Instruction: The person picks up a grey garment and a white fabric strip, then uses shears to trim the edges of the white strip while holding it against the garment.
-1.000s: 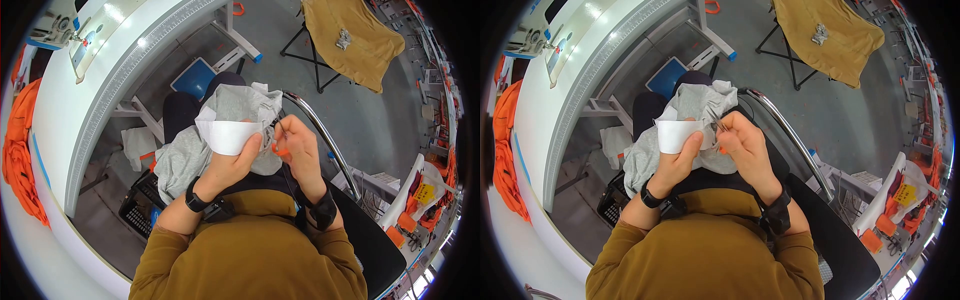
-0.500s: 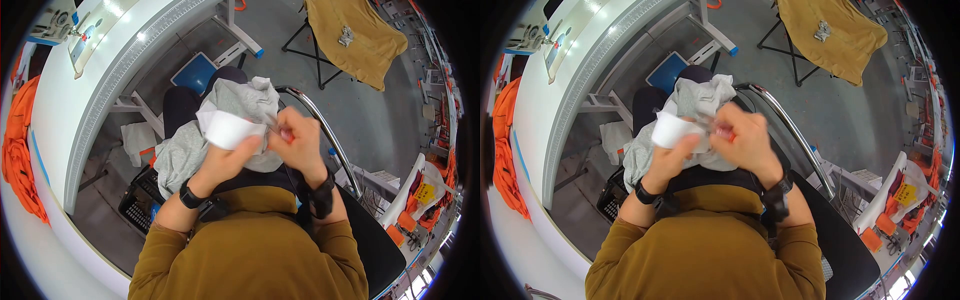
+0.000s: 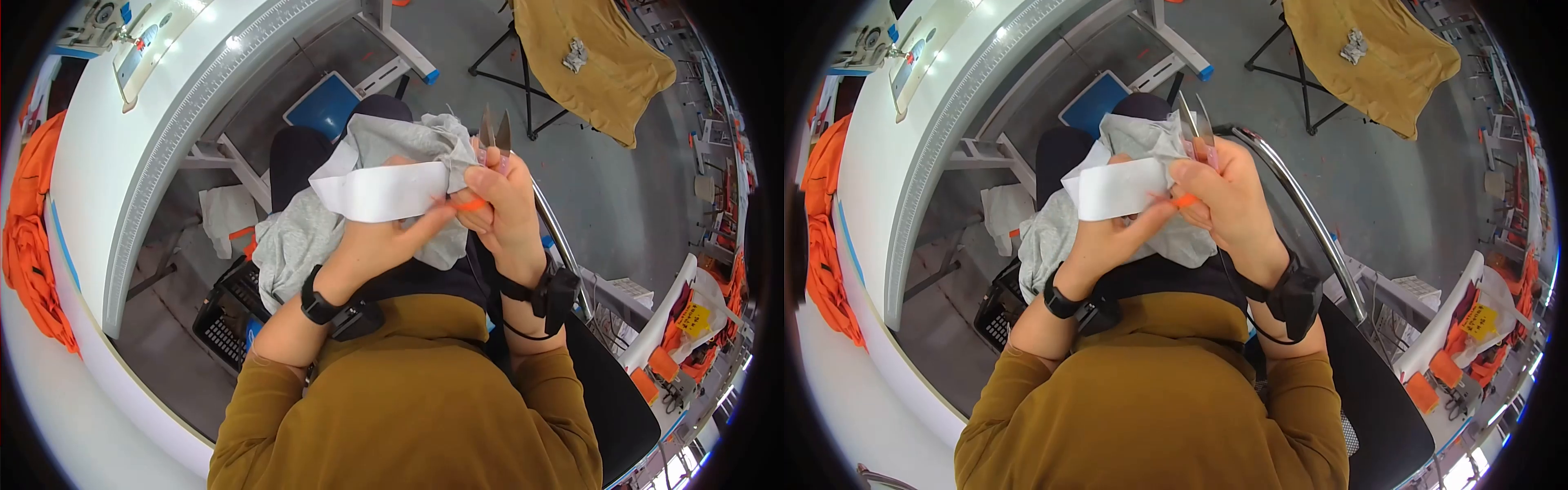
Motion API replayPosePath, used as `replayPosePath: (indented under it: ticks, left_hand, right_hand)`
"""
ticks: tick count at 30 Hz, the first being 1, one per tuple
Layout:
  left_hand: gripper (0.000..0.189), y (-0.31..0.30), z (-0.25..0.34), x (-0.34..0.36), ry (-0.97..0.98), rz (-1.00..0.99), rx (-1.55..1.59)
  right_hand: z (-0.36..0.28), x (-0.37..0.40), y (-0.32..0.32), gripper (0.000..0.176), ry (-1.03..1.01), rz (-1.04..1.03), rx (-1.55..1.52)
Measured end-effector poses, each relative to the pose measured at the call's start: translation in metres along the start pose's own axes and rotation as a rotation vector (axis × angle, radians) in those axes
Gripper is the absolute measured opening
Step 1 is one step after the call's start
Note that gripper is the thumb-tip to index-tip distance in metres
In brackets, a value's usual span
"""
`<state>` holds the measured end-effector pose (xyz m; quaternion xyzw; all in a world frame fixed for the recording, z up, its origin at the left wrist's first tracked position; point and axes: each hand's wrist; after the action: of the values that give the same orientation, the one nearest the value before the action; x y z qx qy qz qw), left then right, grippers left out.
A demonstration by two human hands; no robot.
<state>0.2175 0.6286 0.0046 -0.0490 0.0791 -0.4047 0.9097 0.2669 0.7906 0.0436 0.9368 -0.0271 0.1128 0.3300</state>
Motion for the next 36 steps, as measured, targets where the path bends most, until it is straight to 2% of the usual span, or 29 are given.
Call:
replayPosePath:
  ticks: [2, 4, 6, 8, 9, 12, 14, 16, 18, 20, 23, 24, 26, 28, 29, 30, 31, 32, 33, 34, 35, 36]
  left_hand:
    - [0.022, 0.005, -0.001, -0.004, 0.086, 0.062, 0.034]
    - [0.011, 0.008, 0.002, -0.004, -0.039, 0.19, 0.084]
    - [0.009, 0.004, 0.01, -0.006, -0.018, 0.177, 0.094]
    - [0.009, 0.002, 0.014, -0.006, -0.004, 0.165, 0.105]
    - [0.009, 0.002, 0.013, -0.005, 0.007, 0.144, 0.112]
    - [0.011, 0.002, 0.01, 0.001, 0.034, 0.147, 0.18]
    - [0.012, -0.001, 0.011, 0.005, 0.057, 0.18, 0.237]
    - [0.02, -0.004, 0.015, 0.011, -0.205, 0.308, 0.486]
    - [0.024, -0.009, 0.014, 0.013, -0.192, 0.31, 0.485]
    - [0.027, -0.009, 0.013, 0.014, -0.177, 0.312, 0.489]
    - [0.036, -0.008, 0.011, 0.013, -0.124, 0.234, 0.375]
    - [0.035, -0.008, 0.01, 0.013, -0.124, 0.189, 0.339]
    - [0.034, -0.007, 0.011, 0.013, -0.123, 0.146, 0.303]
    - [0.023, -0.003, 0.015, 0.014, -0.12, 0.211, 0.345]
    - [0.023, -0.007, 0.015, 0.012, -0.122, 0.216, 0.34]
    - [0.017, -0.012, 0.013, 0.008, -0.036, 0.142, 0.189]
    - [0.012, -0.015, 0.013, 0.007, 0.046, 0.066, 0.041]
    - [0.012, -0.014, 0.016, 0.007, 0.039, 0.068, 0.044]
    - [0.011, -0.013, 0.021, 0.005, 0.062, 0.081, -0.07]
    - [0.011, -0.012, 0.023, 0.0, 0.098, 0.096, -0.19]
    - [0.011, -0.013, 0.022, -0.002, 0.112, 0.099, -0.193]
    - [0.011, -0.011, 0.02, -0.001, 0.09, 0.109, -0.177]
  right_hand:
    - [-0.006, -0.003, 0.0, 0.01, 0.003, -0.148, -0.059]
    - [-0.005, -0.005, -0.008, 0.012, -0.012, -0.139, -0.046]
    - [-0.005, -0.006, -0.009, 0.014, -0.021, -0.129, -0.038]
    - [-0.001, -0.005, -0.002, 0.017, -0.248, 0.005, 0.628]
    - [-0.001, -0.003, 0.002, 0.017, -0.153, 0.045, 0.699]
    - [0.005, -0.003, 0.001, 0.014, -0.044, 0.059, 0.561]
    - [0.009, -0.003, -0.007, 0.012, -0.081, 0.034, 0.565]
    - [0.007, 0.0, -0.015, 0.016, -0.143, 0.072, 0.34]
    - [0.006, 0.002, -0.029, 0.02, -0.3, 0.205, 0.23]
    - [0.0, 0.002, -0.041, 0.015, -0.396, 0.427, 0.738]
    - [-0.006, 0.005, -0.015, 0.011, -0.289, 0.308, 0.888]
    - [-0.005, 0.006, -0.003, 0.01, -0.196, 0.187, 0.728]
    - [0.004, 0.005, 0.002, 0.01, -0.029, 0.093, 0.494]
    - [0.013, -0.002, 0.007, 0.009, -0.056, 0.097, 0.436]
    - [0.016, -0.005, 0.009, 0.009, -0.084, 0.102, 0.38]
    - [0.018, -0.007, 0.011, 0.009, -0.081, 0.097, 0.377]
    - [0.02, -0.007, 0.012, 0.009, -0.143, 0.108, 0.478]
    - [0.021, -0.007, 0.013, 0.009, -0.204, 0.121, 0.58]
    - [0.021, -0.006, 0.016, 0.009, -0.2, 0.121, 0.581]
    - [0.018, -0.007, 0.018, 0.008, -0.243, 0.12, 0.713]
    - [0.015, -0.008, 0.02, 0.008, -0.291, 0.122, 0.847]
    - [0.013, -0.008, 0.022, 0.008, -0.299, 0.122, 0.853]
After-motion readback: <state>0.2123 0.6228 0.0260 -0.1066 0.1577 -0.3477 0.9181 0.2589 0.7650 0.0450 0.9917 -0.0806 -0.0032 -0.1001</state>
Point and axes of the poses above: each hand's wrist, its own x-axis away from the middle knuckle, its own y-axis out of the palm, z = x × y, and after that the axes turned 6 degrees about -z, right-handed
